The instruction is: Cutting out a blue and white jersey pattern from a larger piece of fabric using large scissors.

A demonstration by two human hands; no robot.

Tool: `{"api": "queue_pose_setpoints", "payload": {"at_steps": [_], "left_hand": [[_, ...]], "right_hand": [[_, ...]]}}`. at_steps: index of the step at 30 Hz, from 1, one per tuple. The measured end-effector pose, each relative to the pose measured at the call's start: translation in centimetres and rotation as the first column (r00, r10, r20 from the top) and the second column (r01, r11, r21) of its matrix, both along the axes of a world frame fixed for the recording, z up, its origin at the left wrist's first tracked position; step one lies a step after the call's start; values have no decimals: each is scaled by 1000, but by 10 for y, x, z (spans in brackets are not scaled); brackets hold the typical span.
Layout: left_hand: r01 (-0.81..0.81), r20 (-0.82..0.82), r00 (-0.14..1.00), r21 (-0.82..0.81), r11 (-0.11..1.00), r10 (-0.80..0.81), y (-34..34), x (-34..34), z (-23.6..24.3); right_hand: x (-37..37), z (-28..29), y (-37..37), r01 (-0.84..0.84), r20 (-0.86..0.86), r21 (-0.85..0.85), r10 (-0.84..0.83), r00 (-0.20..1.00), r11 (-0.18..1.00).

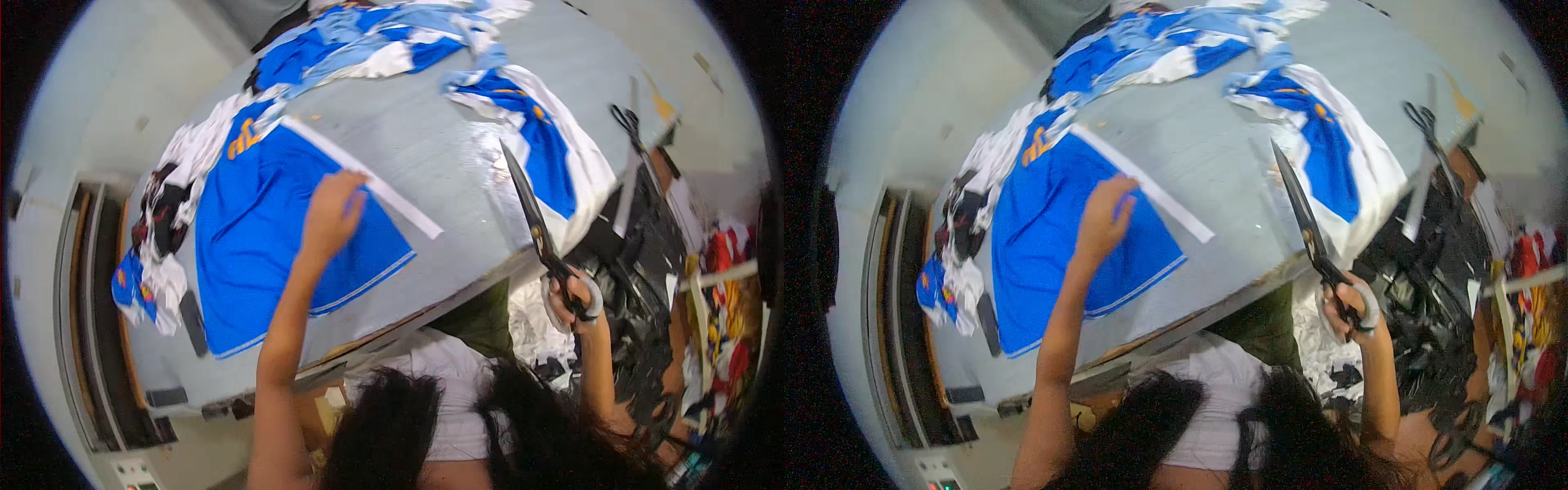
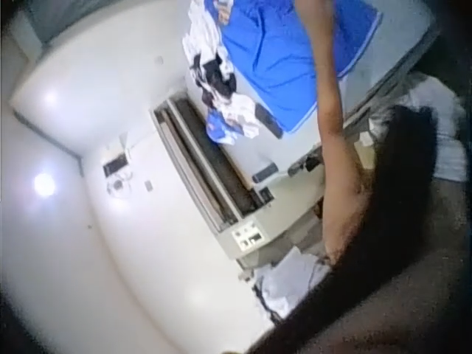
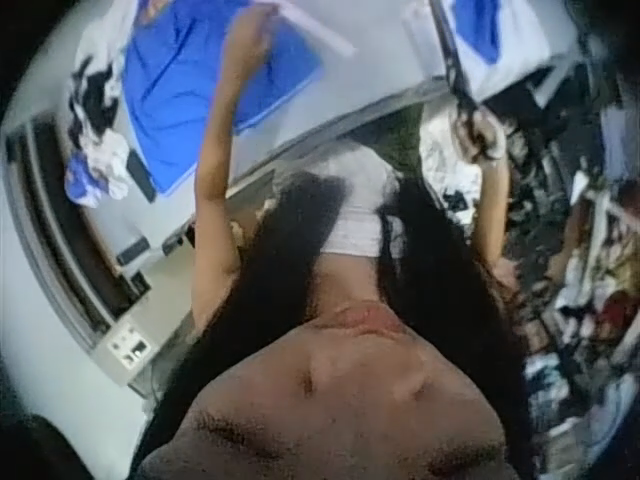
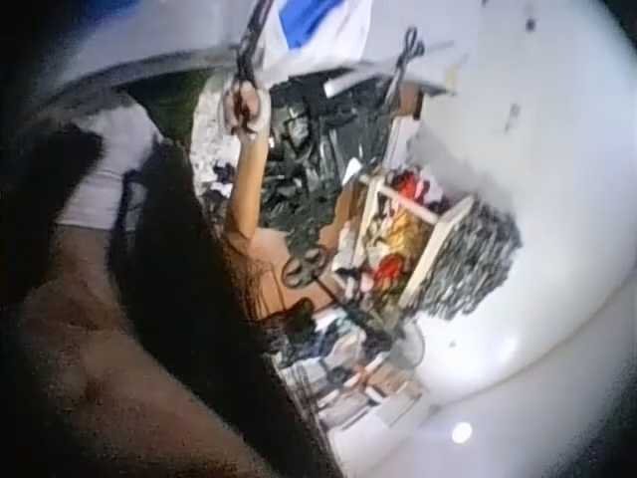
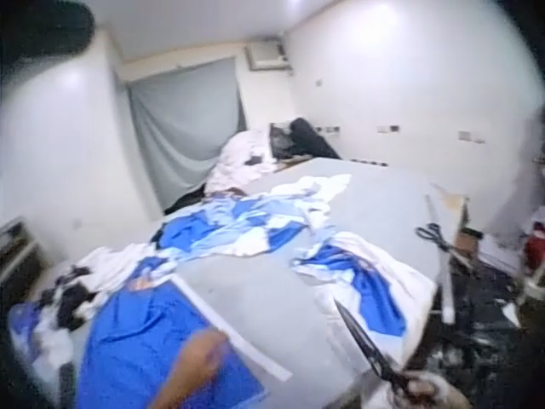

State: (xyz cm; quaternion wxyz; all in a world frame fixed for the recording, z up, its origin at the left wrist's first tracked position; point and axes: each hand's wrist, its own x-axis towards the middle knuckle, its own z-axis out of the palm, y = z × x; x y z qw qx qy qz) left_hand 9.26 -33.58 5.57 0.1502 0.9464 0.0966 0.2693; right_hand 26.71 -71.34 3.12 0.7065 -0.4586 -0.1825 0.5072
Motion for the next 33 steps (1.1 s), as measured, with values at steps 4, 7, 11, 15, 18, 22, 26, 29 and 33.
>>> {"api": "queue_pose_setpoints", "payload": {"at_steps": [4,7,11,15,18,22,26,29,33], "left_hand": [[-409,-215,870,186,893,443,53,-91,-29],[-349,-378,828,227,909,413,12,-127,-51],[-373,-474,782,165,913,405,-61,-163,-39],[-437,-647,698,-45,898,307,-93,-181,-13],[-440,-643,723,-147,886,252,-85,-164,9],[-170,-357,927,-128,977,115,-13,-91,-10],[-643,-233,725,109,758,649,84,-15,-52],[-843,-98,537,-25,537,838,139,23,-61],[-858,12,492,178,482,871,175,60,-79]], "right_hand": [[-18,4,42,-76,103,-115,88,991,990],[-23,-3,62,-90,129,-118,105,986,989],[-33,-3,89,-81,125,-92,92,988,992],[-35,-11,105,-71,198,-86,87,976,994],[-32,-20,113,-83,229,-85,100,968,993],[-34,-11,114,-82,139,-30,86,987,996],[-36,-8,112,-167,147,-145,188,971,975],[-36,3,89,-88,242,-354,182,953,931],[-54,22,87,-78,171,-414,162,972,907]]}}
